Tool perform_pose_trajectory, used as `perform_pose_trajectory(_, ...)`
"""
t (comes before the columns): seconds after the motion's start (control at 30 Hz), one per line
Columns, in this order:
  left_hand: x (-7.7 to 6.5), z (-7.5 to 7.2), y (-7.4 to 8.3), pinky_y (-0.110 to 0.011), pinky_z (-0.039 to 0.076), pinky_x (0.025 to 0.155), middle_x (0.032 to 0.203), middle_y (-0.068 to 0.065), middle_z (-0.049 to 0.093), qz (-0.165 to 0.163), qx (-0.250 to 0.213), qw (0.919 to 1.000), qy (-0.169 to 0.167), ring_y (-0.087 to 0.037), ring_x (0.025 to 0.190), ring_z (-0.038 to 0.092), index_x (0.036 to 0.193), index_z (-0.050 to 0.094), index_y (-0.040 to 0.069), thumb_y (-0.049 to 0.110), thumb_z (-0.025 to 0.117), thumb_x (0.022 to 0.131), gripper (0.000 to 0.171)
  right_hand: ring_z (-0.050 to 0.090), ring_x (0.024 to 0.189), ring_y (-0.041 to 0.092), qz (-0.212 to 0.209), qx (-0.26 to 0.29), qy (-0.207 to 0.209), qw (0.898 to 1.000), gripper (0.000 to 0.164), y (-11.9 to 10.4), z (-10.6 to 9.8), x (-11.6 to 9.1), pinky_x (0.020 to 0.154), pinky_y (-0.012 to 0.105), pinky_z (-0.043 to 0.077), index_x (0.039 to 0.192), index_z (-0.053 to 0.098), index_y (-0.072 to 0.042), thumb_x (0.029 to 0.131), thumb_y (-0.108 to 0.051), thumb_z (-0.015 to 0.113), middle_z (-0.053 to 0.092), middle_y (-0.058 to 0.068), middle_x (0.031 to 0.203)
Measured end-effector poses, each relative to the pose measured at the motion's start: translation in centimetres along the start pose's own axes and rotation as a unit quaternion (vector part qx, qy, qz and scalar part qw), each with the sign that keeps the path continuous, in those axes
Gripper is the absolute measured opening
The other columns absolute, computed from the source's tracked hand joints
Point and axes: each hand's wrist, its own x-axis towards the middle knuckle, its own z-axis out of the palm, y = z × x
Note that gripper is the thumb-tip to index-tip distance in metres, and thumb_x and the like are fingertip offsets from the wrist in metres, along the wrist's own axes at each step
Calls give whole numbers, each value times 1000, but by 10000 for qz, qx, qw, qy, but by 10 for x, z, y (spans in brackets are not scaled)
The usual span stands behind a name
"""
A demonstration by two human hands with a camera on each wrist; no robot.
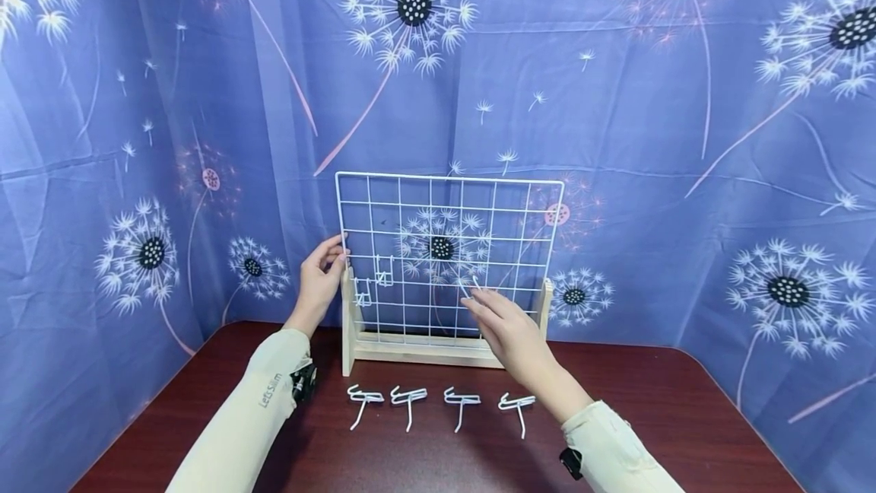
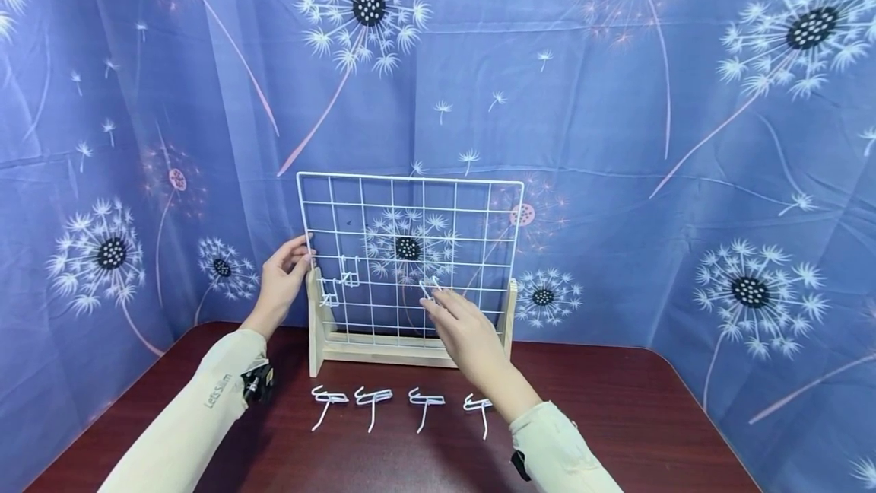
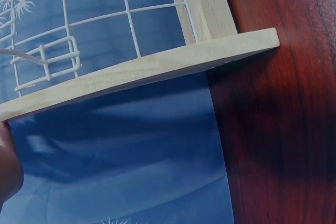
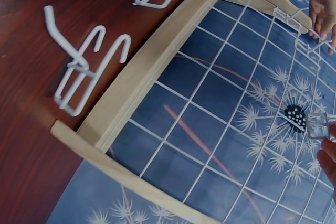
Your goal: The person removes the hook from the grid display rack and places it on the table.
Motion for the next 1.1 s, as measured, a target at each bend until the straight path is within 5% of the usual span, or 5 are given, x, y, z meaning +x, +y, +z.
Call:
perform_pose_trajectory(0.3,2,0,0,-14,40,56,91,-31,56,168,90,9998,17,-46,81,50,115,54,-7,-9,52,83,32,52,107,29,-102,-8,-226,9997,32,-1,-14,-14,94,37,38,113,61,-10,81,-10,61,57,11,115)
perform_pose_trajectory(0.7,1,2,1,-16,44,60,93,-31,54,-127,-74,9999,-72,-46,86,49,116,53,-6,-9,51,84,33,52,109,27,-281,-131,-496,9983,28,-2,-23,-35,90,38,41,113,61,-11,86,-16,56,57,10,116)
perform_pose_trajectory(1.1,-1,1,1,-15,42,55,93,-33,55,-85,-107,9999,17,-46,84,50,116,53,-7,-10,51,83,33,53,108,27,-640,-239,-589,9959,29,-5,-26,-55,92,37,40,115,60,-11,89,-19,49,58,10,115)
